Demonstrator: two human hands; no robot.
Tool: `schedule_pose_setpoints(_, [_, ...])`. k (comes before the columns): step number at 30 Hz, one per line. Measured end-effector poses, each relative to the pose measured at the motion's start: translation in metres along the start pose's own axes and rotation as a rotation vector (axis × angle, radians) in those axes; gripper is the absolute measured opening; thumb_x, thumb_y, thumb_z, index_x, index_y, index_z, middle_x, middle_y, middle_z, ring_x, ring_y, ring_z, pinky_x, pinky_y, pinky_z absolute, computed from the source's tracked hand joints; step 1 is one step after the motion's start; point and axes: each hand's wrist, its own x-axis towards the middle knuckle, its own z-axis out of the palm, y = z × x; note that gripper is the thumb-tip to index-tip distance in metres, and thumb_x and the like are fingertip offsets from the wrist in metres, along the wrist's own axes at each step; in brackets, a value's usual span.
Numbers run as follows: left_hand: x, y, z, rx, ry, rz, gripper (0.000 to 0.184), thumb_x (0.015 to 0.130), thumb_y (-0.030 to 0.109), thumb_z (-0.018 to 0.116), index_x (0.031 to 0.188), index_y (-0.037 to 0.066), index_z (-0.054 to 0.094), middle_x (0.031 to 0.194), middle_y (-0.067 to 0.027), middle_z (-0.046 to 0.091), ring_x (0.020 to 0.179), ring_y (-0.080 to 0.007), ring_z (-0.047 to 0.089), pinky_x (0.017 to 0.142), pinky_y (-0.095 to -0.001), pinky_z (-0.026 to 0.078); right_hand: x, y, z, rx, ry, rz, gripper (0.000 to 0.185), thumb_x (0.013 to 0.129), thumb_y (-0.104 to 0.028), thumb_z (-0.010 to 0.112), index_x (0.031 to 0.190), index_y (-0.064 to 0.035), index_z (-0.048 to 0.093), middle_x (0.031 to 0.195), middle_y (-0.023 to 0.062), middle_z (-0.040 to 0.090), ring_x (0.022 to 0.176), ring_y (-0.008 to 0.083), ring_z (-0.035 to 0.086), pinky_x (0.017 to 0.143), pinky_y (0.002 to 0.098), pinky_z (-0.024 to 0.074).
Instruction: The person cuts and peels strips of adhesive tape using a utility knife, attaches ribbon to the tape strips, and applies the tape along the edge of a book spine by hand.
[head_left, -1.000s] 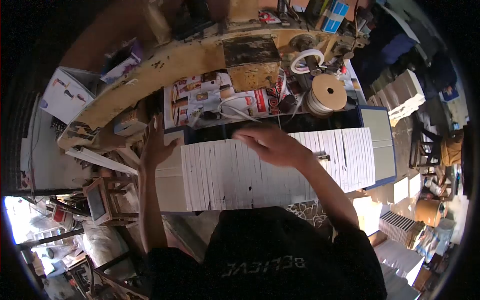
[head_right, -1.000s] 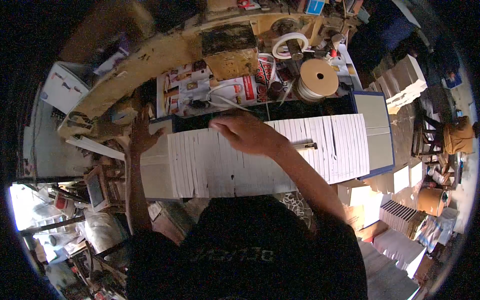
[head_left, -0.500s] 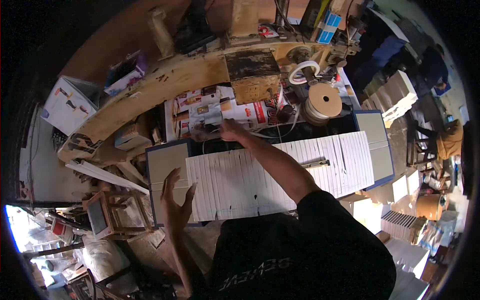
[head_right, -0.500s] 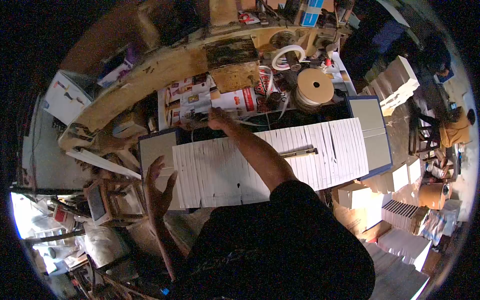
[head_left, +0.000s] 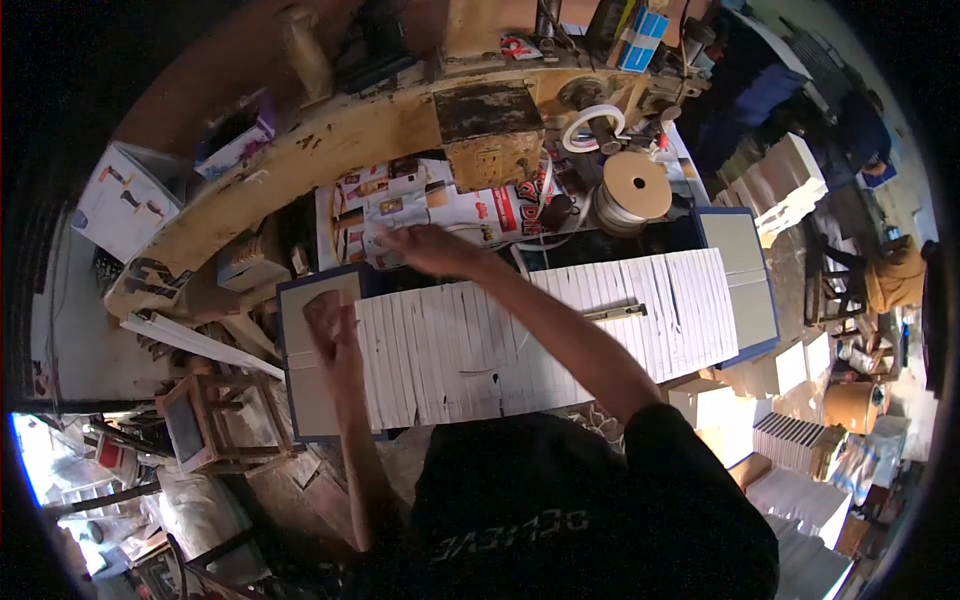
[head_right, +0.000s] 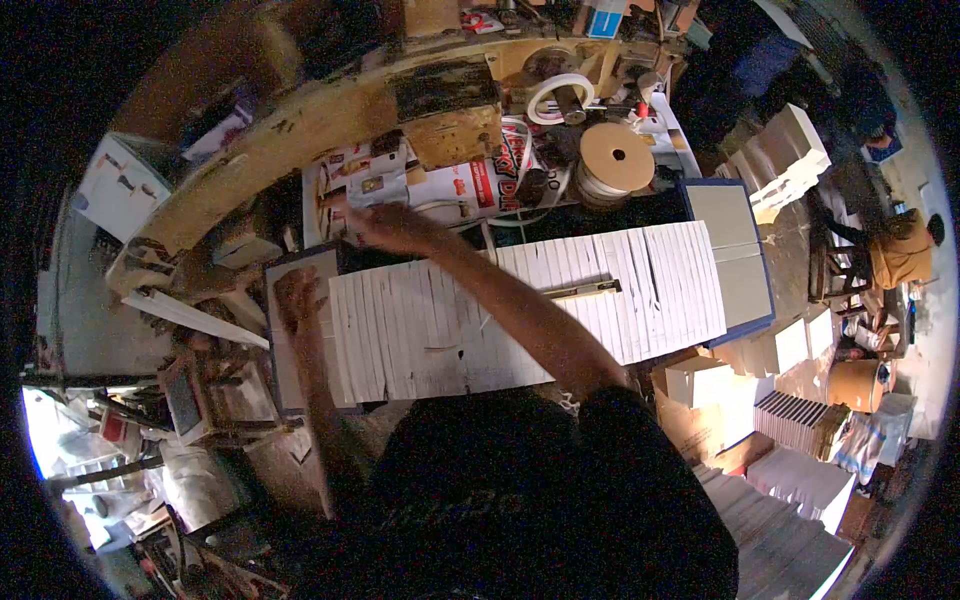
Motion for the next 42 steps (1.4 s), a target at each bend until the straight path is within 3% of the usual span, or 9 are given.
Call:
schedule_pose_setpoints(3, [-0.021, 0.028, 0.004, -0.028, -0.025, 0.08, 0.033, 0.097, 0.023, 0.065, 0.124, 0.006, 0.054, 0.117, -0.0082, 0.061, 0.11, -0.0195, 0.059, 0.091, -0.0355, 0.048, -0.011, 0.066, 0.023, -0.07, -0.276, 0.599, 0.039, 0.084, -0.029, 0.067, 0.112, -0.0029, 0.069, 0.111, 0.0215, 0.069, 0.101, 0.0391, 0.068, 0.088, 0.053, 0.0537])
schedule_pose_setpoints(8, [-0.036, 0.049, 0.004, -0.01, -0.179, 0.127, 0.028, 0.097, 0.021, 0.064, 0.118, 0.003, 0.057, 0.112, -0.0082, 0.065, 0.105, -0.0191, 0.061, 0.09, -0.0347, 0.048, -0.024, 0.119, 0.076, -0.3, -0.393, 0.503, 0.034, 0.074, -0.021, 0.075, 0.103, -0.0043, 0.069, 0.114, 0.0218, 0.068, 0.107, 0.0358, 0.066, 0.089, 0.0489, 0.0533])
schedule_pose_setpoints(15, [-0.037, 0.018, -0.033, -0.178, -0.196, 0.021, 0.057, 0.104, 0.047, 0.035, 0.123, 0.0, 0.061, 0.111, -0.0108, 0.068, 0.107, -0.0244, 0.064, 0.094, -0.0388, 0.048, -0.046, -0.151, -0.053, 0.08, 0.345, -0.133, 0.02, 0.091, -0.018, 0.063, 0.108, -0.0101, 0.057, 0.082, 0.0153, 0.066, 0.072, 0.0336, 0.064, 0.07, 0.0462, 0.05])
schedule_pose_setpoints(22, [-0.043, 0.069, -0.02, -0.414, -0.422, -0.416, 0.045, 0.105, 0.039, 0.042, 0.123, 0.001, 0.056, 0.107, -0.0181, 0.068, 0.103, -0.0247, 0.066, 0.096, -0.0417, 0.048, -0.119, -0.199, -0.078, 0.019, 0.143, 0.035, 0.024, 0.093, -0.016, 0.063, 0.112, -0.0041, 0.057, 0.081, 0.0102, 0.067, 0.078, 0.0244, 0.066, 0.082, 0.0404, 0.0499])
schedule_pose_setpoints(27, [-0.04, 0.087, -0.017, -0.664, -0.112, -0.416, 0.031, 0.102, 0.03, 0.048, 0.121, 0.006, 0.055, 0.094, -0.0037, 0.055, 0.089, -0.0147, 0.056, 0.078, -0.0313, 0.046, -0.164, -0.211, -0.08, 0.209, -0.164, 0.043, 0.015, 0.095, -0.02, 0.061, 0.104, -0.0086, 0.063, 0.087, 0.0063, 0.069, 0.082, 0.0243, 0.067, 0.088, 0.0406, 0.0501])
schedule_pose_setpoints(30, [-0.017, 0.077, -0.075, -0.845, -0.29, -0.262, 0.029, 0.101, 0.025, 0.05, 0.122, 0.005, 0.055, 0.096, -0.0031, 0.056, 0.089, -0.0135, 0.057, 0.073, -0.0266, 0.049, -0.183, -0.211, -0.092, 0.367, -0.434, 0.118, 0.018, 0.095, -0.021, 0.06, 0.109, -0.0102, 0.065, 0.09, 0.0062, 0.07, 0.086, 0.025, 0.067, 0.089, 0.0396, 0.0509])
schedule_pose_setpoints(35, [0.008, 0.074, -0.207, -0.368, 0.24, 0.046, 0.037, 0.099, 0.011, 0.053, 0.133, -0.001, 0.051, 0.116, -0.0102, 0.061, 0.089, -0.0127, 0.06, 0.068, -0.0183, 0.051, -0.21, -0.187, -0.121, 0.417, -0.687, 0.255, 0.018, 0.095, -0.011, 0.052, 0.102, -0.0056, 0.066, 0.088, 0.0176, 0.069, 0.088, 0.0348, 0.07, 0.087, 0.0491, 0.0544])
schedule_pose_setpoints(39, [0.012, 0.086, -0.374, 0.142, 0.374, 0.311, 0.036, 0.1, 0.004, 0.047, 0.134, -0.004, 0.05, 0.104, -0.0085, 0.062, 0.075, -0.0091, 0.054, 0.062, -0.0173, 0.047, -0.213, -0.146, -0.168, 0.281, -0.573, 0.599, 0.015, 0.083, -0.005, 0.064, 0.096, -0.0054, 0.072, 0.082, 0.0088, 0.073, 0.08, 0.0202, 0.071, 0.08, 0.0332, 0.0564])
schedule_pose_setpoints(42, [-0.008, 0.09, -0.516, -0.31, 0.443, 0.2, 0.04, 0.099, 0.003, 0.047, 0.137, -0.006, 0.047, 0.091, -0.0044, 0.058, 0.065, -0.0082, 0.044, 0.058, -0.0187, 0.043, -0.222, -0.089, -0.192, -0.009, -0.29, 0.422, 0.016, 0.081, 0.004, 0.059, 0.088, -0.0038, 0.071, 0.074, 0.0126, 0.068, 0.067, 0.0217, 0.068, 0.066, 0.0335, 0.0529])
